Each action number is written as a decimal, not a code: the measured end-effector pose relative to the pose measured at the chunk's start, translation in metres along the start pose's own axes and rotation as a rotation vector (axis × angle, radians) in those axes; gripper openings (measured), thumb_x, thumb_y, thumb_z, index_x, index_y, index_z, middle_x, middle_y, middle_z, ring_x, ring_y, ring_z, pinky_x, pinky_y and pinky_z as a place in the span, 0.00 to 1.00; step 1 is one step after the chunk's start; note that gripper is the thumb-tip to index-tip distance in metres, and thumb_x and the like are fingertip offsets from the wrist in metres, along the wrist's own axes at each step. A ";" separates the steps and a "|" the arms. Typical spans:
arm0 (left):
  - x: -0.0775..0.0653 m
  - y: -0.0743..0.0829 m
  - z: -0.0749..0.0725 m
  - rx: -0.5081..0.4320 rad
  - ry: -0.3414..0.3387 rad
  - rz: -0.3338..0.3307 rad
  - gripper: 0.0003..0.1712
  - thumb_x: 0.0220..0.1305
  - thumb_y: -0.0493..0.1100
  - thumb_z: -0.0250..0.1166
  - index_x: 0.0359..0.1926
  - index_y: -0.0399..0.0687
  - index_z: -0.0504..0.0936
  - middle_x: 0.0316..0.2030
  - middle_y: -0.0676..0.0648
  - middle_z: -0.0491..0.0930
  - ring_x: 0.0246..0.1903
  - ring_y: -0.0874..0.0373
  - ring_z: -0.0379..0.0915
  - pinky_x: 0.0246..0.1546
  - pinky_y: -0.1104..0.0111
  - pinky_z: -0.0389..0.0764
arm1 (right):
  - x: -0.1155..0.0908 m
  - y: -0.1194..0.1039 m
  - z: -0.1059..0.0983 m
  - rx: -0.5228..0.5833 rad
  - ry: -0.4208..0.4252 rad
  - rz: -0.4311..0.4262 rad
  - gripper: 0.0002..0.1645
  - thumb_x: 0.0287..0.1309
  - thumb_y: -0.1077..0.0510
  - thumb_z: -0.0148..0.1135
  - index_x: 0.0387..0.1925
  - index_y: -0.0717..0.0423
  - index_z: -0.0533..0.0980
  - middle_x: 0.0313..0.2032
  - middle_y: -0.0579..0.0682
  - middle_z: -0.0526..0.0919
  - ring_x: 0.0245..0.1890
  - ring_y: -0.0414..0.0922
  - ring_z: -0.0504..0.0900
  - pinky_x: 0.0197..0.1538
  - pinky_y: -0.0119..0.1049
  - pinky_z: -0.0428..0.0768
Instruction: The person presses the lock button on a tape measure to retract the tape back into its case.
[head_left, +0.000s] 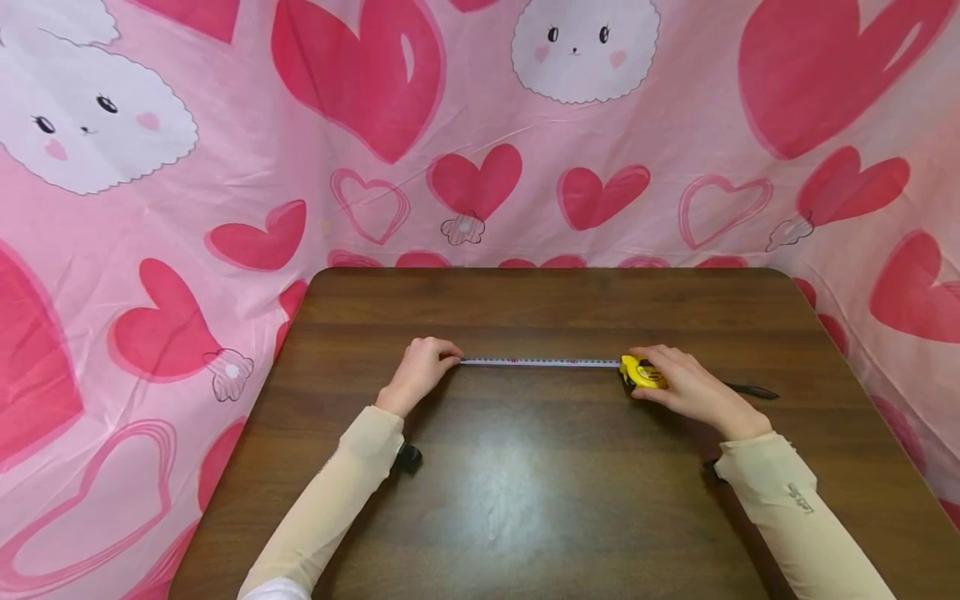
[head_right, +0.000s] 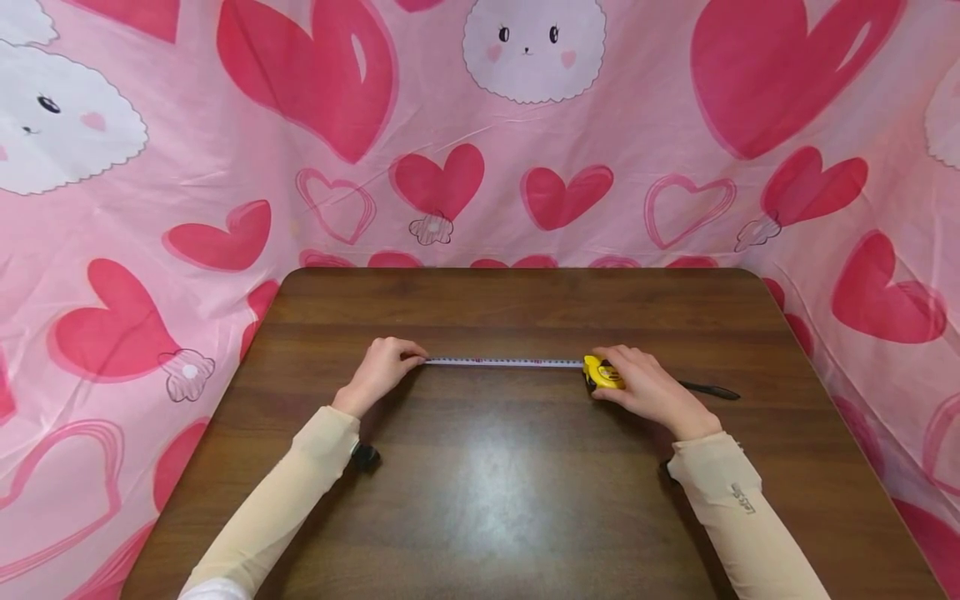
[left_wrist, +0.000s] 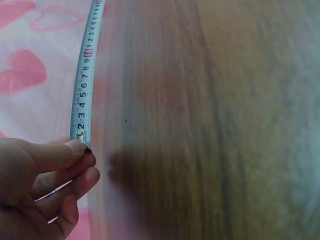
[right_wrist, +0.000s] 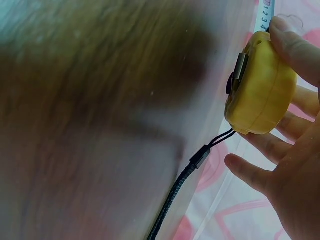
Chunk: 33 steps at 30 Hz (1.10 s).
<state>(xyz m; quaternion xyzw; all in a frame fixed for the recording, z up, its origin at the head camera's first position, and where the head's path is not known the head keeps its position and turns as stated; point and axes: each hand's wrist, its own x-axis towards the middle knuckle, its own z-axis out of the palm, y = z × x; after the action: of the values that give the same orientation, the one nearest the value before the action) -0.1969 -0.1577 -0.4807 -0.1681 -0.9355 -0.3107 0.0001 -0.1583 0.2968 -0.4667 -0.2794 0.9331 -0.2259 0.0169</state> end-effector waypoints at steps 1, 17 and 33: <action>0.000 0.000 0.000 0.000 0.000 0.001 0.07 0.69 0.38 0.70 0.44 0.45 0.93 0.43 0.46 0.90 0.43 0.52 0.86 0.50 0.56 0.85 | 0.000 0.000 0.000 -0.001 0.000 -0.001 0.40 0.61 0.52 0.76 0.67 0.66 0.71 0.59 0.65 0.80 0.57 0.62 0.78 0.60 0.71 0.70; 0.004 0.007 0.006 -0.008 0.001 0.018 0.07 0.70 0.38 0.70 0.43 0.46 0.93 0.42 0.47 0.91 0.43 0.52 0.87 0.49 0.56 0.85 | 0.005 -0.001 0.003 -0.006 -0.001 -0.009 0.40 0.61 0.51 0.76 0.68 0.66 0.71 0.58 0.63 0.80 0.56 0.60 0.78 0.61 0.69 0.70; 0.005 0.012 0.009 -0.026 -0.007 0.021 0.07 0.70 0.39 0.70 0.43 0.46 0.93 0.42 0.48 0.91 0.43 0.53 0.87 0.48 0.57 0.85 | 0.009 -0.006 0.005 0.003 -0.020 -0.010 0.40 0.63 0.49 0.75 0.68 0.65 0.71 0.59 0.63 0.80 0.57 0.60 0.78 0.62 0.70 0.69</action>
<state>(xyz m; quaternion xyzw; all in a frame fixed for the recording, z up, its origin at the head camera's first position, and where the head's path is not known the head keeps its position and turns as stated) -0.1975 -0.1421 -0.4806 -0.1789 -0.9296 -0.3222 -0.0020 -0.1619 0.2853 -0.4679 -0.2862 0.9311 -0.2247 0.0255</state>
